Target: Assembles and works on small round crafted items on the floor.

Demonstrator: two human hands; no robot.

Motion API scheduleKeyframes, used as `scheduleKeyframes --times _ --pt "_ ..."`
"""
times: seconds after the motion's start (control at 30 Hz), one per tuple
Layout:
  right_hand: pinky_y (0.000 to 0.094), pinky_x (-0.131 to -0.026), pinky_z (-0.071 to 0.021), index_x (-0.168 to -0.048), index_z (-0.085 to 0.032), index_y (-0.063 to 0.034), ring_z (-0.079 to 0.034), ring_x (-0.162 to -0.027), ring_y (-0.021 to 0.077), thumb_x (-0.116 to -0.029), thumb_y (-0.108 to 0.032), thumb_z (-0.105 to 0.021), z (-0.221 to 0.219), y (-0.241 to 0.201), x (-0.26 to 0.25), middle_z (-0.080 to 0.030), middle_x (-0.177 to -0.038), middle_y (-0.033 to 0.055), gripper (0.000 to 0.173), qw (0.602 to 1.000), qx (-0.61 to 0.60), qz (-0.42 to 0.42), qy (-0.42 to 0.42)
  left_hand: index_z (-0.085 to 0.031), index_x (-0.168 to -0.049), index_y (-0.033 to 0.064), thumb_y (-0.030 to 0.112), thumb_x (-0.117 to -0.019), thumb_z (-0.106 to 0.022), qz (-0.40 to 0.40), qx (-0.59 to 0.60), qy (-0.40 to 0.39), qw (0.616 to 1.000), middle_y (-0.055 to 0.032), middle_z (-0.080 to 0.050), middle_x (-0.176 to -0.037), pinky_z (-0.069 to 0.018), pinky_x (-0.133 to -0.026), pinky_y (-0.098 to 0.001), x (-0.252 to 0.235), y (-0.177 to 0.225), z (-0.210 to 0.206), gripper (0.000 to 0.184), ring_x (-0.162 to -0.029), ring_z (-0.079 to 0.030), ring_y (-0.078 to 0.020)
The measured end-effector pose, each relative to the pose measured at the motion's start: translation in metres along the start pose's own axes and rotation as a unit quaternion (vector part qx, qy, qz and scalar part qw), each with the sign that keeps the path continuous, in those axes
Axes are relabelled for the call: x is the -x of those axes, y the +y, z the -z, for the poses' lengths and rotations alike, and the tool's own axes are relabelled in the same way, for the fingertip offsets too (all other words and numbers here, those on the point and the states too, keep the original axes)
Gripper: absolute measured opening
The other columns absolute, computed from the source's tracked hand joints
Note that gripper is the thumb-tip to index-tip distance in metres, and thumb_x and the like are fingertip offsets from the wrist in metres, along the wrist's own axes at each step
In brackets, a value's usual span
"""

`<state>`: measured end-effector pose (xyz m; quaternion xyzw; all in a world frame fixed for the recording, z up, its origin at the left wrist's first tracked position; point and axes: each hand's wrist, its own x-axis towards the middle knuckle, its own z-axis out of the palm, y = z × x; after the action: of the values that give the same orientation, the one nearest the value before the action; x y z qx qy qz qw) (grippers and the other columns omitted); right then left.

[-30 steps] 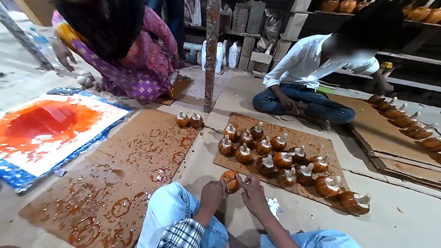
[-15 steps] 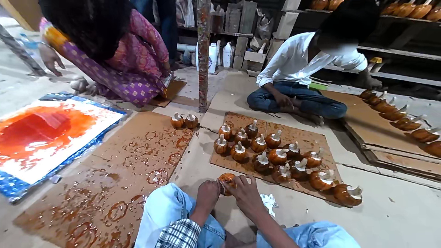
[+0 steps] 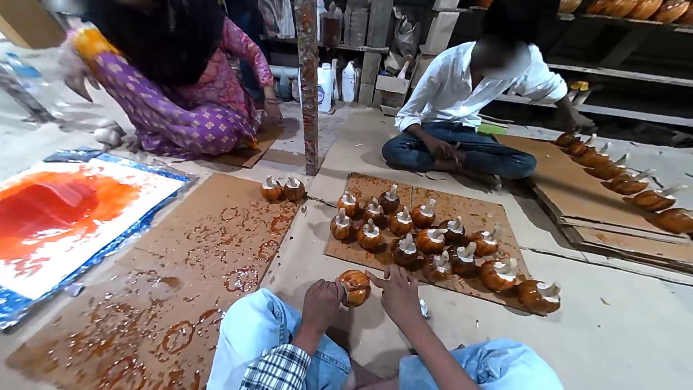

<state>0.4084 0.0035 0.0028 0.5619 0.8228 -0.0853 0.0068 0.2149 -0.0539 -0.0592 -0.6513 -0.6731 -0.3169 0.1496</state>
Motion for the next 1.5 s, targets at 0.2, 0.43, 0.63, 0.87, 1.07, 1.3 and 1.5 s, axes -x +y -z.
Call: scheduleKeyframes --times 0.2,0.43,0.63,0.87,1.07,1.3,1.5 --pt "0.0619 -0.101 -0.0420 -0.145 -0.058 -0.0403 -0.050 -0.132 0.0336 -0.0927 -0.009 -0.059 0.012 0.009 -0.004 -0.055 -0.140 0.0118 0.060 0.987 -0.131 -0.081 -0.048 -0.064 -0.074 0.0007 0.028 -0.1113 -0.031 0.332 0.341 -0.230 0.849 -0.0052 -0.059 -0.066 -0.0488 -0.064 -0.0376 -0.015 -0.019 0.013 0.057 -0.063 -0.057 -0.0173" --pt "0.0595 -0.103 -0.0409 -0.147 -0.055 -0.0407 -0.049 -0.133 0.0320 -0.0959 -0.019 -0.059 0.005 0.009 -0.007 -0.053 -0.142 0.0110 0.056 0.983 -0.163 -0.076 -0.023 -0.056 -0.088 0.0104 0.026 -0.1098 -0.021 0.343 0.637 -0.223 0.653 0.0073 -0.047 -0.064 -0.0392 -0.052 -0.0201 -0.009 -0.017 0.002 0.044 -0.052 -0.041 -0.0033" --pt "0.0555 -0.101 -0.0442 -0.147 -0.056 -0.0364 -0.054 -0.124 0.0287 -0.0985 -0.020 -0.055 0.006 0.010 -0.010 -0.054 -0.137 0.0099 0.052 0.972 -0.229 -0.049 0.029 -0.049 -0.070 0.0159 0.040 -0.1118 -0.011 0.434 0.768 -0.206 0.424 0.0063 -0.040 -0.050 -0.0422 -0.052 -0.0238 -0.017 -0.006 0.023 0.062 -0.046 -0.043 -0.0079" --pt "0.0482 -0.096 -0.0516 -0.146 -0.059 -0.0292 -0.059 -0.113 0.0241 -0.0951 -0.015 -0.060 -0.005 0.008 -0.015 -0.058 -0.126 0.0101 0.053 0.914 -0.384 0.018 0.127 -0.057 -0.069 0.0150 0.050 -0.1096 -0.022 0.391 0.867 -0.191 0.243 0.0073 -0.043 -0.049 -0.0439 -0.047 -0.0220 -0.012 -0.010 0.027 0.064 -0.043 -0.047 -0.0057" --pt "0.0443 -0.100 -0.0505 -0.145 -0.059 -0.0331 -0.057 -0.118 0.0207 -0.0979 -0.019 -0.055 -0.009 0.000 -0.011 -0.058 -0.129 0.0078 0.050 0.914 -0.386 0.064 0.110 -0.059 -0.072 0.0119 0.048 -0.1093 -0.028 0.381 0.899 -0.135 0.172 0.0053 -0.046 -0.052 -0.0461 -0.049 -0.0216 -0.010 -0.016 0.023 0.060 -0.045 -0.050 -0.0069" --pt "0.0449 -0.099 -0.0482 -0.148 -0.054 -0.0396 -0.057 -0.117 0.0221 -0.0960 -0.016 -0.054 -0.004 -0.010 -0.008 -0.058 -0.128 0.0079 0.057 0.926 -0.355 0.096 0.086 -0.060 -0.071 0.0123 0.046 -0.1088 -0.032 0.374 0.892 -0.166 0.193 0.0061 -0.045 -0.051 -0.0458 -0.048 -0.0214 -0.009 -0.014 0.023 0.057 -0.045 -0.050 -0.0058" --pt "0.0518 -0.100 -0.0434 -0.149 -0.055 -0.0314 -0.056 -0.118 0.0295 -0.0874 -0.008 -0.058 -0.003 -0.017 -0.004 -0.059 -0.128 0.0129 0.066 0.946 -0.255 0.172 0.102 -0.058 -0.070 0.0127 0.047 -0.1096 -0.029 0.392 0.880 -0.169 0.210 0.0064 -0.045 -0.050 -0.0457 -0.047 -0.0212 -0.009 -0.012 0.025 0.060 -0.044 -0.049 -0.0054"
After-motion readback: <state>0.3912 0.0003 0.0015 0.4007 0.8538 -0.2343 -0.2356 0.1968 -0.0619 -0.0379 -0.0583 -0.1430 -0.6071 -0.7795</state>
